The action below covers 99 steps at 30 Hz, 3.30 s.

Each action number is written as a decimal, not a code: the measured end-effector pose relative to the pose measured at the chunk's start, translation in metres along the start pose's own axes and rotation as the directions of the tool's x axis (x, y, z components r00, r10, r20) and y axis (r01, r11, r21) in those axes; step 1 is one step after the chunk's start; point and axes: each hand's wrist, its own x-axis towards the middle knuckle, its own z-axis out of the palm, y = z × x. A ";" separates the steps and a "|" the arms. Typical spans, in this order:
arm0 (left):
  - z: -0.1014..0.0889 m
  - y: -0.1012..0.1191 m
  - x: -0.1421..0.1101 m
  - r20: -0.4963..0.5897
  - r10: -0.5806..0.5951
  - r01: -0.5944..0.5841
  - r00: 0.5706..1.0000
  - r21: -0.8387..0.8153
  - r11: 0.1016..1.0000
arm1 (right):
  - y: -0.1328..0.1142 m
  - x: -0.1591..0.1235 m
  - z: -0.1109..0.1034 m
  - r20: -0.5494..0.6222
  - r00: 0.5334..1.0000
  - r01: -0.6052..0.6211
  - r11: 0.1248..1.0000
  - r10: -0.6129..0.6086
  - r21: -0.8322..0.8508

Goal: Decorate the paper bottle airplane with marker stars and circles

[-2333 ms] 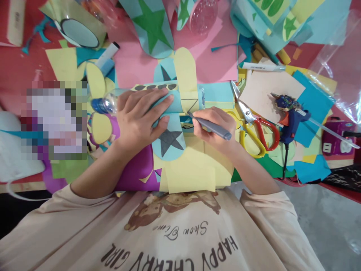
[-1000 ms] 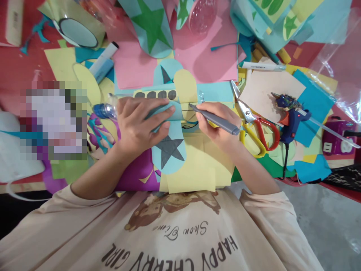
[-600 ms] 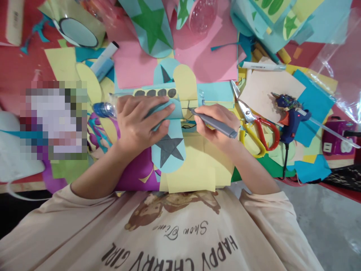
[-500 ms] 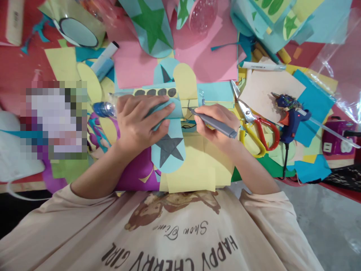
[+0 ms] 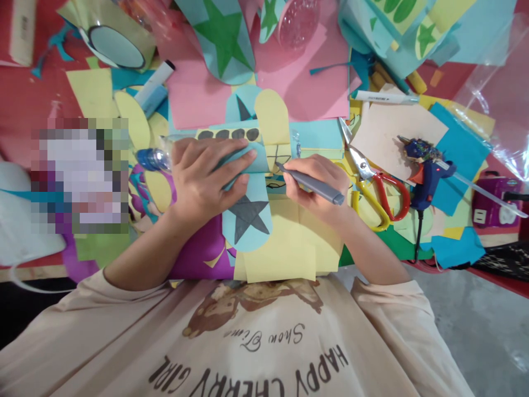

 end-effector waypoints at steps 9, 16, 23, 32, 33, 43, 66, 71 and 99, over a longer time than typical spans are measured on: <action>-0.002 0.000 0.004 -0.104 0.091 -0.083 0.990 0.077 0.994 | 0.003 -0.002 -0.001 0.020 0.999 0.024 0.999 -0.025 0.044; 0.001 -0.004 0.000 -0.029 0.013 -0.014 0.999 -0.038 0.999 | 0.002 -0.002 0.000 0.031 0.999 0.034 0.997 -0.036 0.066; 0.000 0.001 0.005 -0.146 0.125 -0.106 0.981 0.133 0.985 | 0.004 0.000 0.000 0.076 0.992 0.092 0.994 -0.097 0.064; 0.003 0.001 0.000 -0.081 0.032 -0.032 0.996 0.005 0.999 | 0.004 -0.007 -0.007 -0.061 0.994 -0.083 0.988 0.092 0.133; 0.004 0.001 -0.001 -0.077 0.015 -0.017 0.997 -0.015 1.000 | 0.004 -0.008 -0.008 -0.066 0.991 -0.107 0.987 0.116 0.124; 0.006 0.001 -0.002 -0.115 0.056 -0.051 0.992 0.046 0.998 | 0.002 -0.003 -0.006 -0.017 0.991 -0.133 0.989 0.134 0.064; 0.000 -0.005 0.001 0.014 -0.014 0.014 1.000 -0.008 1.000 | 0.005 -0.005 -0.005 -0.037 0.994 -0.102 0.995 0.101 -0.017; 0.001 -0.004 0.002 0.030 -0.048 0.049 0.998 -0.041 0.998 | 0.008 -0.006 -0.004 -0.035 0.996 -0.088 0.994 0.086 -0.058; 0.002 -0.003 0.004 -0.091 0.080 -0.073 0.993 0.081 0.994 | 0.001 -0.002 -0.006 -0.042 0.999 0.001 0.997 0.002 0.076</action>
